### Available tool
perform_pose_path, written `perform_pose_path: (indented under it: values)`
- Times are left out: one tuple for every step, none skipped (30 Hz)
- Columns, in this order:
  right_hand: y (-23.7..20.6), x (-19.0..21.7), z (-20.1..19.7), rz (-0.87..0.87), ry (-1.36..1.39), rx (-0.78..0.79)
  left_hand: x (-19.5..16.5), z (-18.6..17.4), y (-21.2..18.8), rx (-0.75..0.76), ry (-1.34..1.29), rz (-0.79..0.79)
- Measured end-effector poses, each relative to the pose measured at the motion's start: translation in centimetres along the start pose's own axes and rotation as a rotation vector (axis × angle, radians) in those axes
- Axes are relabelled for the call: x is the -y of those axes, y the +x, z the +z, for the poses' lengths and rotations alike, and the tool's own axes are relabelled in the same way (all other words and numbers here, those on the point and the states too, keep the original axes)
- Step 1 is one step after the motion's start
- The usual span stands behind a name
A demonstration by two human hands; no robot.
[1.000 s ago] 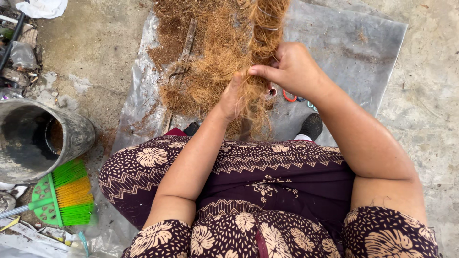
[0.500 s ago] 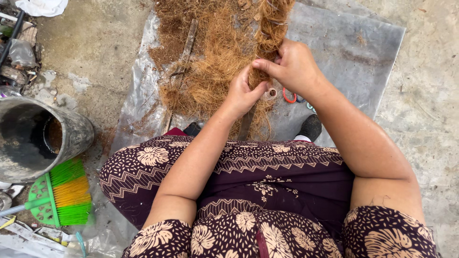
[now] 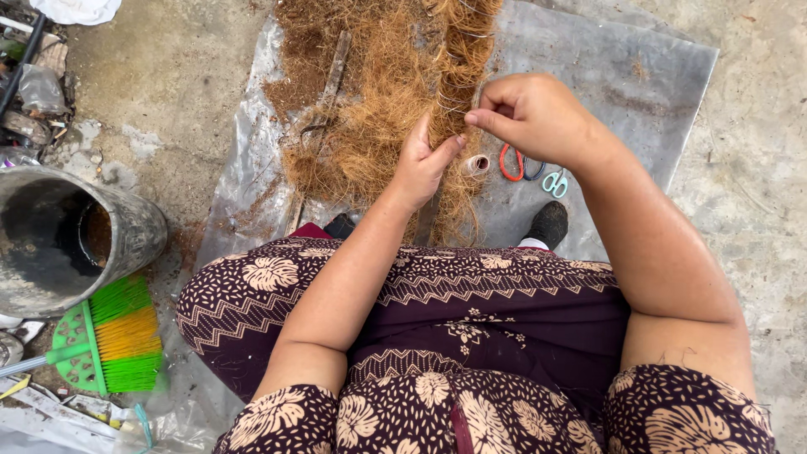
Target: The person sits on a plastic sheet and wraps a bundle of brown fibrous material with white string. They repeatedly wind the string around the bundle, pull it tight, and adjust the bundle's position to maintain even tension.
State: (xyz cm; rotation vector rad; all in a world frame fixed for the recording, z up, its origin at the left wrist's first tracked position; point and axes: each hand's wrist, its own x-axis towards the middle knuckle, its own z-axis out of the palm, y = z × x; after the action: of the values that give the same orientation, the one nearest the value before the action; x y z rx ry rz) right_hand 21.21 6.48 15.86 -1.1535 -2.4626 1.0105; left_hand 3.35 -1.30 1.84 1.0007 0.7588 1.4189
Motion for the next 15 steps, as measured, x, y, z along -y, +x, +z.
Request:
perform_pose_path:
  values:
    - [0.0, -0.1, 0.0, -0.002, -0.006, 0.021, -0.2, 0.0, -0.1, -0.012, -0.032, -0.045]
    - [0.1, -0.1, 0.1, -0.003, 0.075, 0.041, -0.3, -0.1, -0.3, -0.021, -0.065, -0.093]
    - [0.3, -0.1, 0.0, -0.007, 0.154, 0.059, -0.5, -0.2, -0.4, -0.029, -0.097, -0.138]
    - [0.4, -0.1, -0.1, -0.014, 0.232, 0.077, -0.6, -0.3, -0.5, 0.007, -0.124, -0.155]
    - [0.4, 0.1, -0.1, -0.052, 0.310, 0.096, -0.8, -0.3, -0.7, 0.040, -0.151, -0.171]
    - [0.3, 0.4, -0.1, -0.088, 0.388, 0.119, -1.0, -0.4, -0.8, 0.071, -0.180, -0.187]
    - [0.2, 0.7, 0.0, -0.125, 0.466, 0.143, -1.2, -0.5, -0.9, 0.127, -0.216, -0.206]
    - [0.1, 1.0, 0.1, -0.100, 0.536, 0.178, -1.4, -0.6, -1.0, 0.185, -0.250, -0.224]
    - [0.0, 1.4, 0.4, -0.075, 0.606, 0.209, -1.7, -0.6, -0.9, 0.247, -0.284, -0.245]
    - [-0.2, 1.7, 0.5, -0.048, 0.677, 0.241, -2.0, -0.5, -0.9, 0.283, -0.306, -0.258]
    - [-0.3, 1.8, 0.5, 0.054, 0.619, 0.269, -2.2, -0.5, -0.8, 0.320, -0.326, -0.269]
    - [-0.4, 1.8, 0.5, 0.153, 0.561, 0.297, -2.6, -0.5, -0.7, 0.356, -0.345, -0.280]
    - [-0.6, 1.9, 0.7, 0.255, 0.503, 0.326, -2.8, -0.4, -0.7, 0.375, -0.359, -0.272]
    - [-0.6, 1.8, 1.0, 0.153, 0.575, 0.283, -3.0, -0.3, -0.6, 0.395, -0.373, -0.263]
    - [-0.7, 1.7, 1.3, 0.049, 0.645, 0.237, -3.1, -0.2, -0.5, 0.416, -0.387, -0.253]
